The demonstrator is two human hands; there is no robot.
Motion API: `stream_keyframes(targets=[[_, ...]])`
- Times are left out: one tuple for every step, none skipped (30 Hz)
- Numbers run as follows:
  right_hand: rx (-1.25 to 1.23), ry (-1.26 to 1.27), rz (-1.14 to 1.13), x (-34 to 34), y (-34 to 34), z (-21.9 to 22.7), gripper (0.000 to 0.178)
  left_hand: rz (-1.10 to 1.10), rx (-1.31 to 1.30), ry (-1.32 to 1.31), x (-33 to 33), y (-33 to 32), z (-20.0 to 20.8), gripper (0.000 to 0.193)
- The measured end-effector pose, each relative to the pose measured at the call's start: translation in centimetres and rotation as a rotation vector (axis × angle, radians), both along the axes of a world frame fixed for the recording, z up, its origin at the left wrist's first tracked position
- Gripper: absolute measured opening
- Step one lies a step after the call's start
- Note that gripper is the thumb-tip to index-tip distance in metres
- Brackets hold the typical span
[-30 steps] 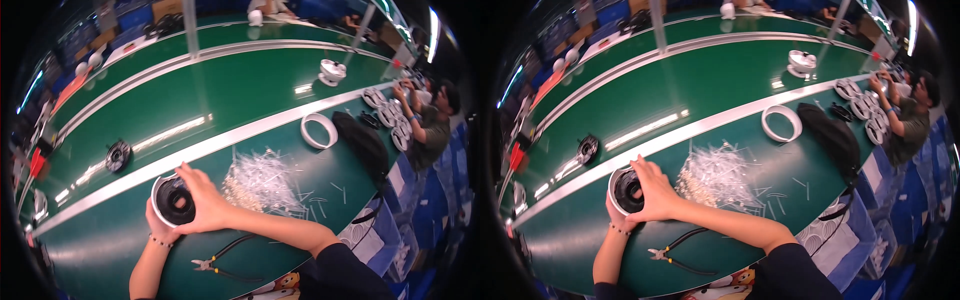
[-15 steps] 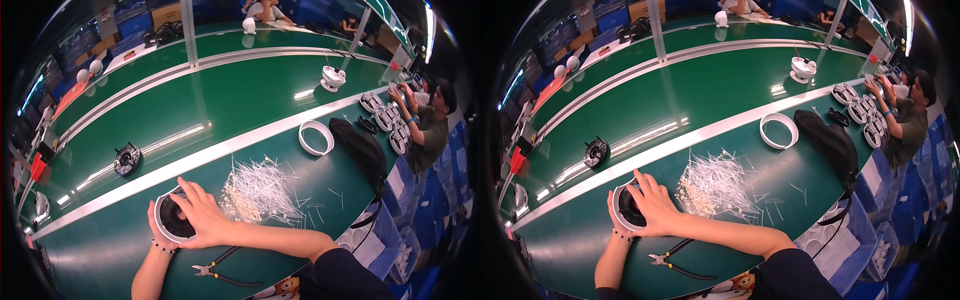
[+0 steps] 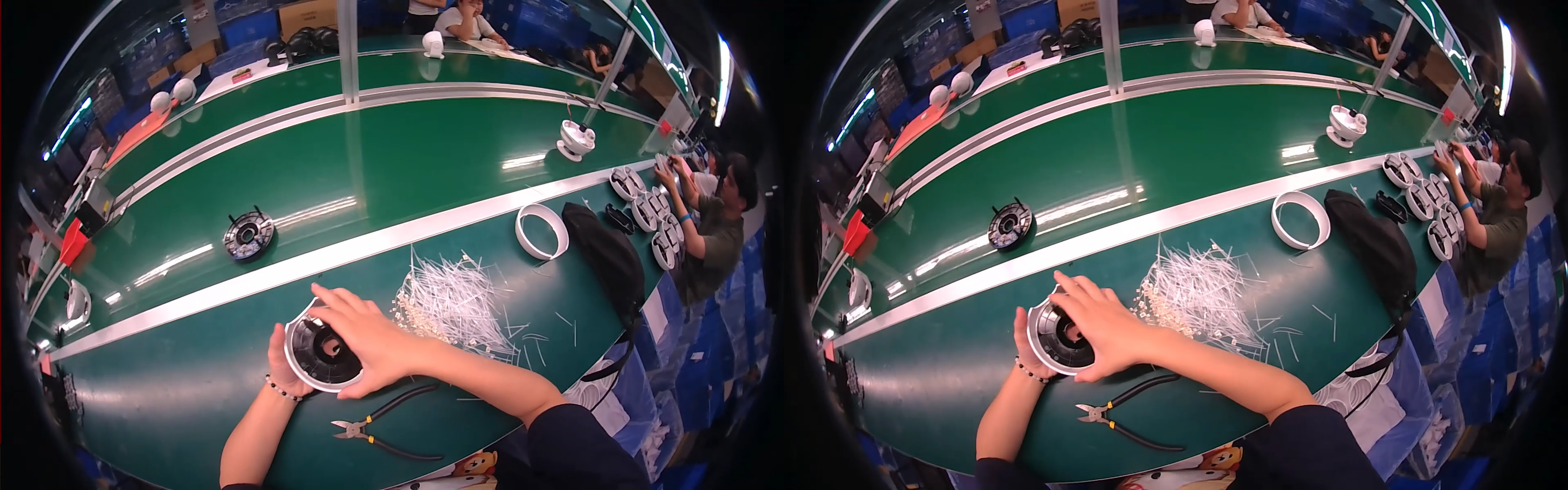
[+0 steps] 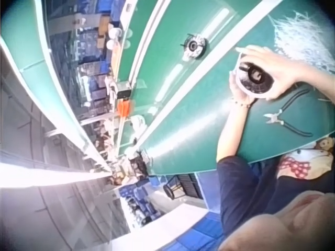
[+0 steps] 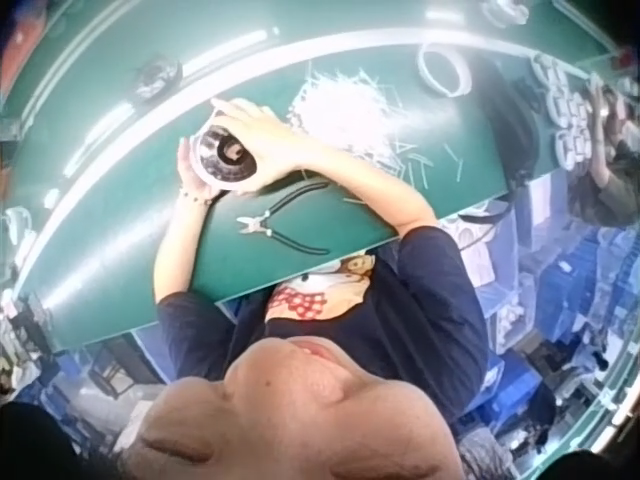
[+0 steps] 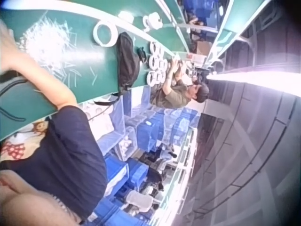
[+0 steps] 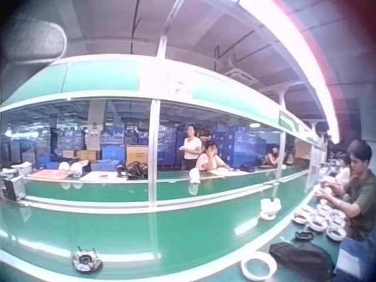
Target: Assembling components of a lighting fixture on a production line.
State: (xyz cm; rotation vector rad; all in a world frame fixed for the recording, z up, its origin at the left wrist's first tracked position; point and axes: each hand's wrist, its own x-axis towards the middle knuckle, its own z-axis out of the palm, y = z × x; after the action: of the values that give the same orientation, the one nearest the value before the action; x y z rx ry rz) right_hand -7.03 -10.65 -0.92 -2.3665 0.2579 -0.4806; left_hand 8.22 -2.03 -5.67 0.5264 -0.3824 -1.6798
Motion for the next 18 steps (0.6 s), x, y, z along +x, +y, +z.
stream_keyframes(targets=[[-0.001,0.004,-0.024,0.0,-0.2,-0.4,0.100,0.053,0.054,0.024,-0.1,0.0,-0.4,0.066],[0.002,0.009,-0.045,0.1,-0.6,-1.0,0.101,0.082,0.031,0.016,-0.3,-0.6,-0.4,0.062],[-0.027,-0.040,-0.077,-0.1,-1.0,-1.7,0.102,0.050,0.006,0.053,-0.5,-1.2,-0.6,0.061],[-0.030,-0.062,-0.081,0.3,-0.7,-1.0,0.103,0.008,-0.106,0.087,0.2,-1.1,-1.3,0.061],[-0.080,-0.076,-0.119,-0.1,-0.7,-0.9,0.105,0.028,-0.070,0.110,-0.6,-1.4,-0.5,0.060],[-0.093,-0.084,-0.152,0.0,-0.3,-1.1,0.108,0.123,0.037,0.043,-1.2,-1.4,0.8,0.059],[-0.156,-0.111,-0.185,0.3,0.3,-1.0,0.104,0.119,0.008,0.025,-0.7,-1.1,0.5,0.059],[-0.130,-0.124,-0.197,0.6,0.5,-1.2,0.105,0.134,0.010,0.012,-0.5,-1.1,0.6,0.059],[-0.106,-0.136,-0.211,0.9,0.9,-1.3,0.106,0.133,0.016,0.008,-0.1,-0.7,0.7,0.058],[-0.095,-0.142,-0.218,0.9,0.9,-1.8,0.108,0.118,0.011,0.012,-0.1,-0.8,0.7,0.058],[-0.089,-0.142,-0.213,1.0,1.0,-2.0,0.108,0.119,0.007,0.012,0.0,-0.8,0.6,0.058],[-0.078,-0.143,-0.208,1.3,1.1,-2.1,0.108,0.124,0.011,0.010,0.2,-0.6,0.5,0.058],[-0.071,-0.144,-0.211,1.2,1.1,-2.2,0.109,0.129,0.013,0.015,0.3,-0.5,0.4,0.058],[-0.072,-0.147,-0.214,1.1,1.2,-2.3,0.109,0.134,0.013,0.017,0.3,-0.4,0.5,0.058],[-0.060,-0.157,-0.205,1.1,1.2,-2.2,0.110,0.129,0.012,0.013,0.3,-0.3,1.0,0.058],[-0.055,-0.165,-0.208,0.8,1.1,-2.3,0.111,0.159,0.051,0.026,0.1,-0.6,1.4,0.057],[-0.026,-0.141,-0.216,0.5,1.0,-2.1,0.111,0.186,0.090,0.037,0.0,-0.9,1.7,0.057],[0.002,-0.117,-0.228,0.2,0.9,-1.9,0.111,0.221,0.119,-0.001,0.3,-1.3,1.6,0.057]])
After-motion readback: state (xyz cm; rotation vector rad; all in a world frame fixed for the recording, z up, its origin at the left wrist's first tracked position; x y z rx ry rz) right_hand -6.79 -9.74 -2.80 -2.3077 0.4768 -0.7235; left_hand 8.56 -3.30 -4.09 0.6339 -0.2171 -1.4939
